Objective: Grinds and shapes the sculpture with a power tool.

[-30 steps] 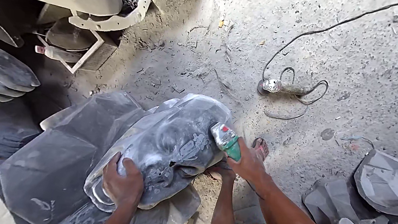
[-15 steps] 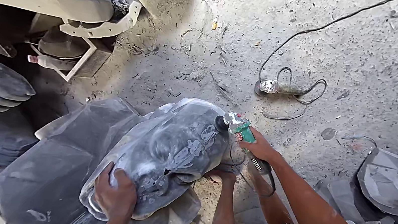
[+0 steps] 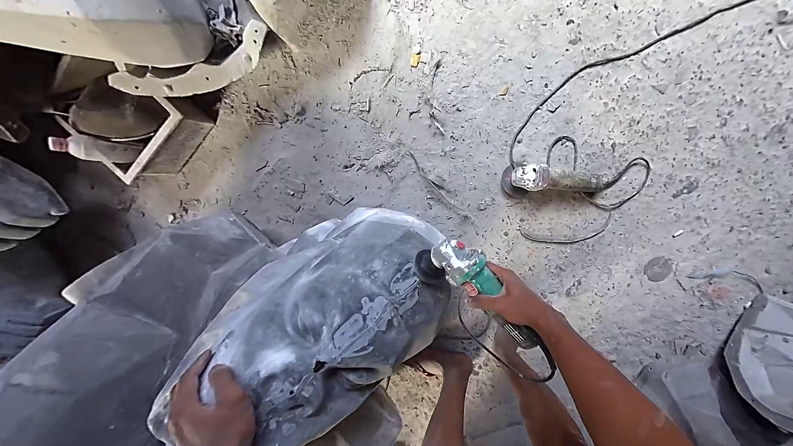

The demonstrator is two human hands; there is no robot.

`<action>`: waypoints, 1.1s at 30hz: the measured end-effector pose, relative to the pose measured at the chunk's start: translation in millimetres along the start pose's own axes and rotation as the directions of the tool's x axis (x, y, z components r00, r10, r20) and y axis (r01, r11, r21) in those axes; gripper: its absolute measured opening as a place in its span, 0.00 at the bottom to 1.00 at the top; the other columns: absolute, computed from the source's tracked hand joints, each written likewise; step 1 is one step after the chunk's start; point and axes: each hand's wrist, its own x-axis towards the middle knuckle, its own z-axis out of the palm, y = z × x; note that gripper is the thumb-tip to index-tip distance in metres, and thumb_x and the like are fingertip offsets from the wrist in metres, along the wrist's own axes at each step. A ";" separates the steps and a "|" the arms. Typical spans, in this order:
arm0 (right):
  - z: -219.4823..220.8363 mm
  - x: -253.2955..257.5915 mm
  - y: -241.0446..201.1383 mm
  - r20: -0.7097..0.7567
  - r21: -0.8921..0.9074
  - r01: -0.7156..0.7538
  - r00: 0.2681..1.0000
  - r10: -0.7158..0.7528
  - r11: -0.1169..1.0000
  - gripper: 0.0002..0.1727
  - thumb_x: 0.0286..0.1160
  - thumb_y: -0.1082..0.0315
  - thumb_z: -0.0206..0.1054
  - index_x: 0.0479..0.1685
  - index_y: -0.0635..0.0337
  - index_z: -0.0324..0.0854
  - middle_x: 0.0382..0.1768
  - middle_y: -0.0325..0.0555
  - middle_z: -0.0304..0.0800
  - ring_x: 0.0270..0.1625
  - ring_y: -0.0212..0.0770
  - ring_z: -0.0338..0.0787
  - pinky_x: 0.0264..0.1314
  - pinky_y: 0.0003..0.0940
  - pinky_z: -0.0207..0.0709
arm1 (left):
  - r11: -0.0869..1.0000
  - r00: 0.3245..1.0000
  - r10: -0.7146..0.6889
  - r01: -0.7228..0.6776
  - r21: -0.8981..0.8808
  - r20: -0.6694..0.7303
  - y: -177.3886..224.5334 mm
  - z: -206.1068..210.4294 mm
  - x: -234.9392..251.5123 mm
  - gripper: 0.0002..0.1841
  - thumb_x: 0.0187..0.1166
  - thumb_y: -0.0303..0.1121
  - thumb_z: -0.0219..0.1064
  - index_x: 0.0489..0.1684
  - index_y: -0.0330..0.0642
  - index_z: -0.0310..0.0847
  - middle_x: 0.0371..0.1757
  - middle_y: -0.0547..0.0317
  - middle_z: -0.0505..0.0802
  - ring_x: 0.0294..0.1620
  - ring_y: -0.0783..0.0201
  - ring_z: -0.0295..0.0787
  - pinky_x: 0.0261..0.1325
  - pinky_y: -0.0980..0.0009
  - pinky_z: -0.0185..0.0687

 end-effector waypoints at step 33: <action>31.2 -23.2 16.2 -0.127 0.186 -0.102 0.984 0.127 0.977 0.35 0.64 0.60 0.81 0.74 0.53 0.74 0.48 0.48 0.92 0.42 0.41 0.94 0.49 0.42 0.91 | 0.998 1.000 -0.005 0.007 0.064 -0.024 -1.9 1.7 1.6 0.24 0.89 0.41 0.49 0.71 0.40 0.84 0.73 0.47 0.89 0.78 0.51 0.81 0.83 0.49 0.67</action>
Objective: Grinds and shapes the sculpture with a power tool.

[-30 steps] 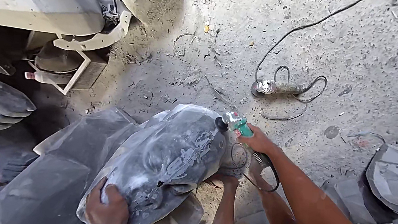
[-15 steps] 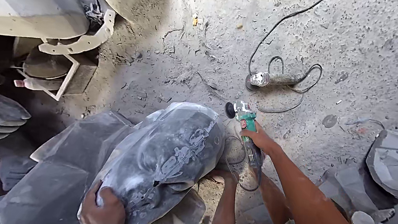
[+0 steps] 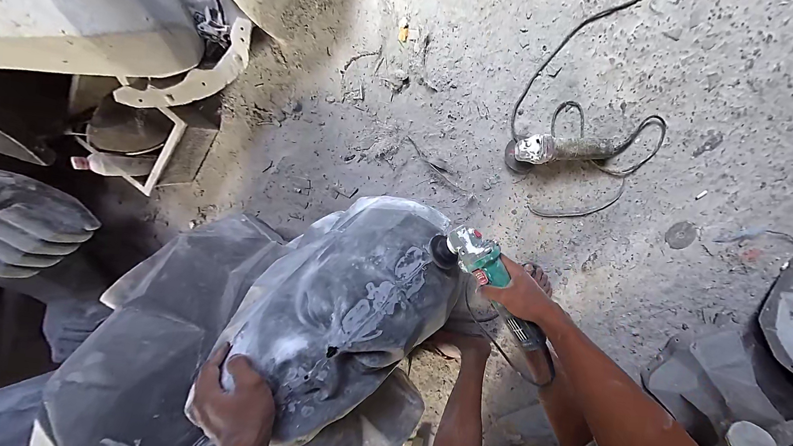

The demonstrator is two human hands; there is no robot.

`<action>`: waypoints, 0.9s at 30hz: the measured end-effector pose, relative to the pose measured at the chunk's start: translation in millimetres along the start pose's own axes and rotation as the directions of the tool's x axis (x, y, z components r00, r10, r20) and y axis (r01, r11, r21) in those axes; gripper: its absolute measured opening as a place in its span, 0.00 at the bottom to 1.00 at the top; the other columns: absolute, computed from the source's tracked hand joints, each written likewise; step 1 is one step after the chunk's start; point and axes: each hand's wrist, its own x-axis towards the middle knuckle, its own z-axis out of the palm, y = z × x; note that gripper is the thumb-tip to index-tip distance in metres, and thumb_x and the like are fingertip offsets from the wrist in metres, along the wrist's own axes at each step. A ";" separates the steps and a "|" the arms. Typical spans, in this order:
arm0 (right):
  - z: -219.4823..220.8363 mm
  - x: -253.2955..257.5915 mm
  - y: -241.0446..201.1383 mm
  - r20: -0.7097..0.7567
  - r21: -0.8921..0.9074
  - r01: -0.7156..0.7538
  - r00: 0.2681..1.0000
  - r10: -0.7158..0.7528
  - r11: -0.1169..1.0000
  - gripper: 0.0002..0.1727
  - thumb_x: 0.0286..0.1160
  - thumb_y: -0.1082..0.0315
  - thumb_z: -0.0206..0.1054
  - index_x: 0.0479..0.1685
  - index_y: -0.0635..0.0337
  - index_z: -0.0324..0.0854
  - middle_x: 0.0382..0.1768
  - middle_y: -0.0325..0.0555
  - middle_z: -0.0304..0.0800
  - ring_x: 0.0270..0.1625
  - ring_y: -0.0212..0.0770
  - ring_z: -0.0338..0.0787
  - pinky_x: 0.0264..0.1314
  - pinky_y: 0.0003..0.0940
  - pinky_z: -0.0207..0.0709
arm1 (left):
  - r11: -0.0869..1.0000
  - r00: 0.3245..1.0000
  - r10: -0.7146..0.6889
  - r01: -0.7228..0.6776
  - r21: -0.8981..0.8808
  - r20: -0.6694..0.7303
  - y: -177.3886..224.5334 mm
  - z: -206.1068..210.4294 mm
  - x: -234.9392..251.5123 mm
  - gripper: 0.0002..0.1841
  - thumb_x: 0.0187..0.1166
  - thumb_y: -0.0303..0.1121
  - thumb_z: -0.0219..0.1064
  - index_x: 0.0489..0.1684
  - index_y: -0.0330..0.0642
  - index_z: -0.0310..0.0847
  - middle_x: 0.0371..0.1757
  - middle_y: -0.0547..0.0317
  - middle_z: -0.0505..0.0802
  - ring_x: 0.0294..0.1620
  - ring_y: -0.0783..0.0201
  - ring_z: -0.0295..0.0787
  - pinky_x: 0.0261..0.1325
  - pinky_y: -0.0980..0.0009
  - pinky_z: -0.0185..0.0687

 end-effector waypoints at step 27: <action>60.2 -30.7 10.3 -0.094 0.344 -0.102 0.985 0.142 0.934 0.34 0.68 0.57 0.79 0.75 0.53 0.71 0.42 0.55 0.92 0.35 0.50 0.95 0.40 0.45 0.93 | 0.999 0.999 -0.034 0.035 -0.018 0.020 5.0 -2.2 -1.6 0.24 0.89 0.42 0.50 0.75 0.40 0.81 0.75 0.47 0.87 0.80 0.50 0.79 0.83 0.46 0.67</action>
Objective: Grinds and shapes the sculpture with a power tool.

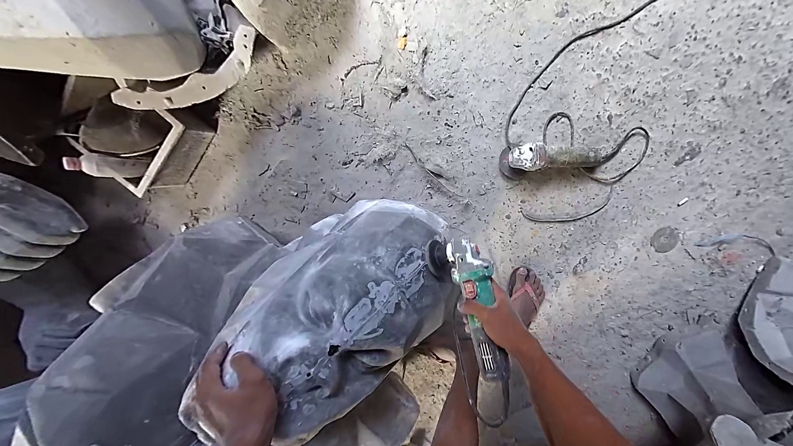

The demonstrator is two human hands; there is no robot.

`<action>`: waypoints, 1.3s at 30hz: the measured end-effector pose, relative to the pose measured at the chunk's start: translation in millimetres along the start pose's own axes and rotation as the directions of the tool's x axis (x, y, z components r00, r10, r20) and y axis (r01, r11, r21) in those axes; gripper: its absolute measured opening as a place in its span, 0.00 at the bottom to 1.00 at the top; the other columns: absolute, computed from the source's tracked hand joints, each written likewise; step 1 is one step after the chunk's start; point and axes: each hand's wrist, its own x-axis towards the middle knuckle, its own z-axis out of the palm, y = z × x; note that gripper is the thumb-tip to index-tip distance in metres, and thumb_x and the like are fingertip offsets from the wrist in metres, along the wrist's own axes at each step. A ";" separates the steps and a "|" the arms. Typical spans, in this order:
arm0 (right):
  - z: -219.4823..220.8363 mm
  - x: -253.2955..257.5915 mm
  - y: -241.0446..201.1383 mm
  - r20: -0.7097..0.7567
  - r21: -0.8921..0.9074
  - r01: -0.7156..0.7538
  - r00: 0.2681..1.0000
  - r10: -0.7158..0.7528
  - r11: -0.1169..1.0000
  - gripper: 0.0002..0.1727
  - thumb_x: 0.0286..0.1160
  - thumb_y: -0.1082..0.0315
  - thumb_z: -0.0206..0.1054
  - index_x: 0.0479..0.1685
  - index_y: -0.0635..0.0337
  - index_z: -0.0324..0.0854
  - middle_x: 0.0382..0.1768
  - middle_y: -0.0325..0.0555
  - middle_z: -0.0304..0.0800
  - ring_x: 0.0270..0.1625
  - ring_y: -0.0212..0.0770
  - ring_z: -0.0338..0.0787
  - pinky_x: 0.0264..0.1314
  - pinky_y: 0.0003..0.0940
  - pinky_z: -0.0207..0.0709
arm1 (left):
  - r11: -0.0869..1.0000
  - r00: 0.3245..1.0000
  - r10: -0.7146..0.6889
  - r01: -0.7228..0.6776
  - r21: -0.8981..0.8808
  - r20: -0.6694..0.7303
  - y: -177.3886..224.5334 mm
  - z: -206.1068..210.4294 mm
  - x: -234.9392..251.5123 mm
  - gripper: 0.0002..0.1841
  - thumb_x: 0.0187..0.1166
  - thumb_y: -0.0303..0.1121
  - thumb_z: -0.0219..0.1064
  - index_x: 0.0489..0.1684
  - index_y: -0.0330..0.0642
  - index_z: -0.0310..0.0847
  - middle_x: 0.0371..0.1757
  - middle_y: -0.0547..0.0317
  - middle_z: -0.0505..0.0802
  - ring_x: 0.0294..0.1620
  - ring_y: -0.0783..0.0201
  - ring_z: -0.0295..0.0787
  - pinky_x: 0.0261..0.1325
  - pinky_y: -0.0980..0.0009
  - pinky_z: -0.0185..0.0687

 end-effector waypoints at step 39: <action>29.3 -22.5 -12.1 -0.166 0.069 -0.122 0.977 0.132 0.990 0.32 0.75 0.61 0.75 0.78 0.55 0.68 0.44 0.58 0.89 0.35 0.50 0.94 0.40 0.44 0.91 | 0.995 1.000 0.008 -0.006 -0.103 0.020 -1.3 -0.1 0.0 0.27 0.86 0.42 0.52 0.76 0.34 0.78 0.75 0.38 0.84 0.80 0.44 0.77 0.84 0.48 0.65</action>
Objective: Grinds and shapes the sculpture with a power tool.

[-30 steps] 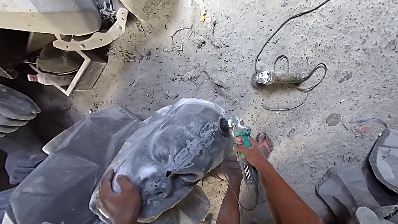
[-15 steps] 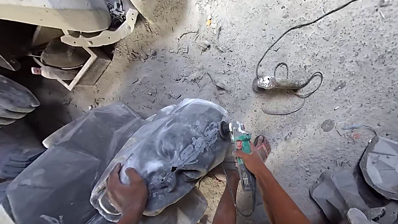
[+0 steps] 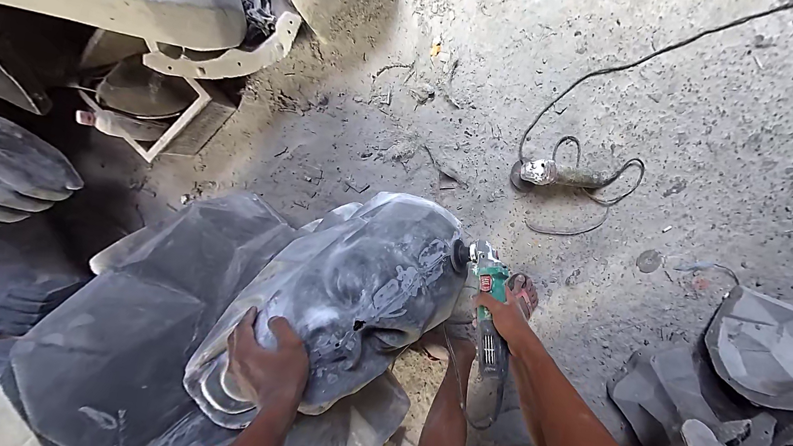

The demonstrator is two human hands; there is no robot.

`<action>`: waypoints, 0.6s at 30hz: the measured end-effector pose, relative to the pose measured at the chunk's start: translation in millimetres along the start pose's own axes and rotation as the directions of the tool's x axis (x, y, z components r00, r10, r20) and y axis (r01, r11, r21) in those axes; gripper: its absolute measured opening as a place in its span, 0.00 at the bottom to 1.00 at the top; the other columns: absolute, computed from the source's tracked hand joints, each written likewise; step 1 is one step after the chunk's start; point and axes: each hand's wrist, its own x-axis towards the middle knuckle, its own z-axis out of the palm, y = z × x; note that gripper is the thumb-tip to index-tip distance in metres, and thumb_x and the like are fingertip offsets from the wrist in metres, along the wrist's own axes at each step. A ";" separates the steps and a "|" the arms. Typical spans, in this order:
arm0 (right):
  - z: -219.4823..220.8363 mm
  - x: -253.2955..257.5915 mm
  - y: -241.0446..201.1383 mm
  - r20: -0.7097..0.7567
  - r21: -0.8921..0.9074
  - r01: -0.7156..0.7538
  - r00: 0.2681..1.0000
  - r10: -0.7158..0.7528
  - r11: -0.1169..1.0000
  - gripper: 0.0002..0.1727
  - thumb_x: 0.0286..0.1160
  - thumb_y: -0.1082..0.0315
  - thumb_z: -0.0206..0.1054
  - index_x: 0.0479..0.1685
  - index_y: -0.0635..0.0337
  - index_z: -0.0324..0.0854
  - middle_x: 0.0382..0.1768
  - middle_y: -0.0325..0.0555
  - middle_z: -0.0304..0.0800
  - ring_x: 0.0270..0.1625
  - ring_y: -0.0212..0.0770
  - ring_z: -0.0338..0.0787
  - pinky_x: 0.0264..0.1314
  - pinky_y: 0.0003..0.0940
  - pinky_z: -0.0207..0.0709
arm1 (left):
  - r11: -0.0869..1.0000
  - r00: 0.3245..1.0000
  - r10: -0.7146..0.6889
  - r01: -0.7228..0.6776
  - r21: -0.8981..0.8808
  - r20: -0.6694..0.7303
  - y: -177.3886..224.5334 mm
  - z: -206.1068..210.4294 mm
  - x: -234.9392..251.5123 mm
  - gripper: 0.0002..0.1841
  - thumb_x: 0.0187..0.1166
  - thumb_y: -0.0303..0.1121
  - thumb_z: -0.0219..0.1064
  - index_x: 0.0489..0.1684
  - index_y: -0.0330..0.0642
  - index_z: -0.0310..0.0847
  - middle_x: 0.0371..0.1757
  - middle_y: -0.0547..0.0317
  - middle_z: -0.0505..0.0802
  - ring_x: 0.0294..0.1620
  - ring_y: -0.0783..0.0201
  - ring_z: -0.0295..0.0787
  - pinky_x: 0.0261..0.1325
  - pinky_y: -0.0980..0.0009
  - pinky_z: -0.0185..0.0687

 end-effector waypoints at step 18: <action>10.5 -7.0 23.8 -0.130 -0.174 0.113 0.982 -0.137 0.978 0.38 0.67 0.59 0.82 0.77 0.56 0.69 0.46 0.56 0.92 0.38 0.48 0.96 0.44 0.46 0.94 | 1.000 1.000 0.023 -0.023 0.007 -0.004 -5.9 4.4 1.2 0.28 0.84 0.44 0.51 0.74 0.34 0.79 0.74 0.37 0.85 0.80 0.44 0.78 0.83 0.46 0.65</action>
